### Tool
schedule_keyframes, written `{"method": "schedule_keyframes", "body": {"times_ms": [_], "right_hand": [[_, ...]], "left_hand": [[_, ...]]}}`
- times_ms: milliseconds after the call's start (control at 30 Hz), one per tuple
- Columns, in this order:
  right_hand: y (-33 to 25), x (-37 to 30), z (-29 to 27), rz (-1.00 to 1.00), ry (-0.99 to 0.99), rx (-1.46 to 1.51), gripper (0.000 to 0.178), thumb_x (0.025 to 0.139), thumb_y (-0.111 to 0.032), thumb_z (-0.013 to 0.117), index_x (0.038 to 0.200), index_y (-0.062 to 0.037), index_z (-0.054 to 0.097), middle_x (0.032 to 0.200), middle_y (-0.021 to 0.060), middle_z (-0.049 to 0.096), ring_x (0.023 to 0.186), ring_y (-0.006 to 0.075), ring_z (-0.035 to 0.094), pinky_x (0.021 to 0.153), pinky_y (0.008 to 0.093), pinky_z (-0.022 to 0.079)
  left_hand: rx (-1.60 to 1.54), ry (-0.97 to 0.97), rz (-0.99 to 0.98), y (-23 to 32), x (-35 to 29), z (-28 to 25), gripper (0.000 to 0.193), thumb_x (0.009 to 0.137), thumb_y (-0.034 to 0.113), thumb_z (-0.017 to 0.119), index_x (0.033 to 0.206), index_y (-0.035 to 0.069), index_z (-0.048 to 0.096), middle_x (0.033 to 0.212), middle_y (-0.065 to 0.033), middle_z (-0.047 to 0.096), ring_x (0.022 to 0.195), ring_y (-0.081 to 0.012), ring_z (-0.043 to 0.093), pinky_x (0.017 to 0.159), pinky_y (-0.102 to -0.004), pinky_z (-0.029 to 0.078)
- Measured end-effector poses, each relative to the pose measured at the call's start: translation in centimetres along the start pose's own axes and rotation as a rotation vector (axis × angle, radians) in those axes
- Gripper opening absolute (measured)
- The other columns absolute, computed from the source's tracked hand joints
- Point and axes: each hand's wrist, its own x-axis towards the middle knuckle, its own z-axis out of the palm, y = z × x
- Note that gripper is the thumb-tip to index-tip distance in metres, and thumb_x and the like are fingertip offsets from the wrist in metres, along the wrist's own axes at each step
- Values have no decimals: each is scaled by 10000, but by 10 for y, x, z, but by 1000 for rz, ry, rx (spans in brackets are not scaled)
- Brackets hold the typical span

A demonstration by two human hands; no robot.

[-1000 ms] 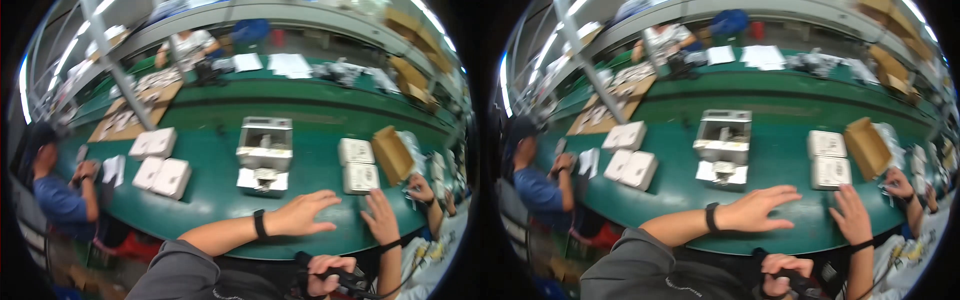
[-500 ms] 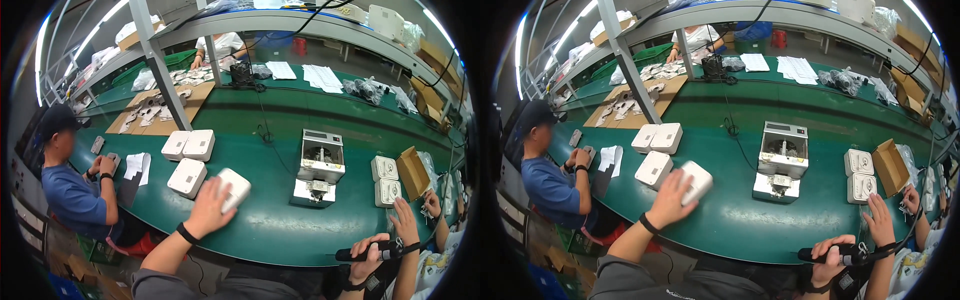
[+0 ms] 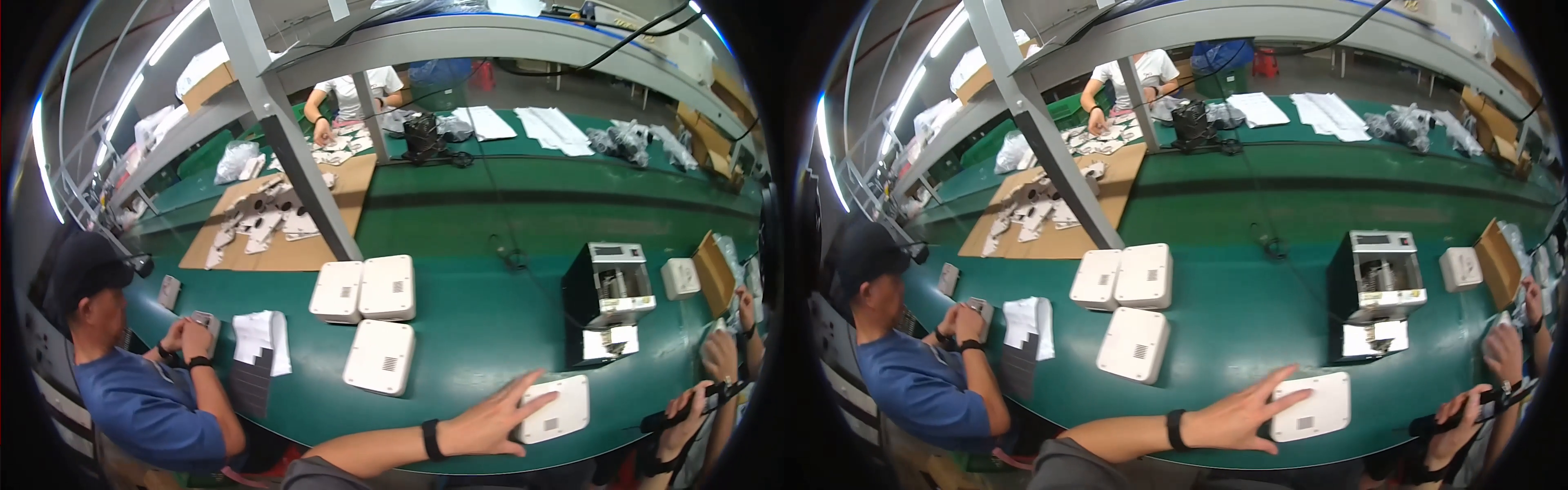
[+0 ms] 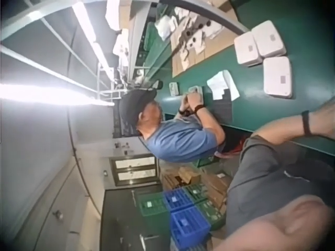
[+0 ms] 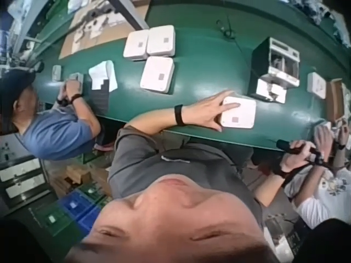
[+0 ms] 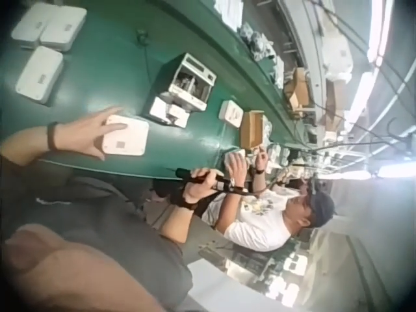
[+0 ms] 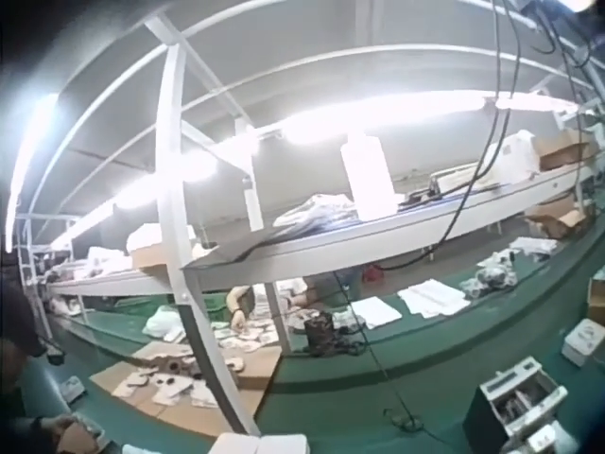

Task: The person picks up a white plastic housing, uses a power screwdriver to drive screws into its corners, and then sets it aside to repeat the process with another unit.

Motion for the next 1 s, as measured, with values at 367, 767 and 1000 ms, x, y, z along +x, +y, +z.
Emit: {"method": "schedule_keyframes", "body": {"times_ms": [367, 767, 1000], "right_hand": [[-7, 16, 43, 45, 11, -45, 188, 963, -262, 563, 973, -92, 483, 611, 4, 438, 453, 113, 435, 461, 259, 378], [-22, 8, 34, 57, -107, -129, 270, 907, -270, 613, 1009, -66, 469, 620, 36, 460, 450, 134, 457, 470, 275, 404], [-31, 28, 43, 92, -362, -181, 326, 883, -276, 649, 1028, -52, 463, 642, 40, 497, 504, 140, 506, 522, 287, 446]], "left_hand": [[-71, -86, -101, -9, 14, -19, 872, 677, 256, 885, 1435, 148, 467, 1437, -255, 374, 1225, -440, 517, 984, -442, 499], [-17, -101, -151, 7, 21, -14, 883, 606, 266, 923, 1385, 137, 528, 1388, -223, 433, 1150, -407, 573, 920, -435, 528], [68, -86, -94, 15, 37, -15, 889, 607, 270, 918, 1393, 148, 523, 1344, -220, 455, 1141, -405, 566, 918, -439, 524]]}}
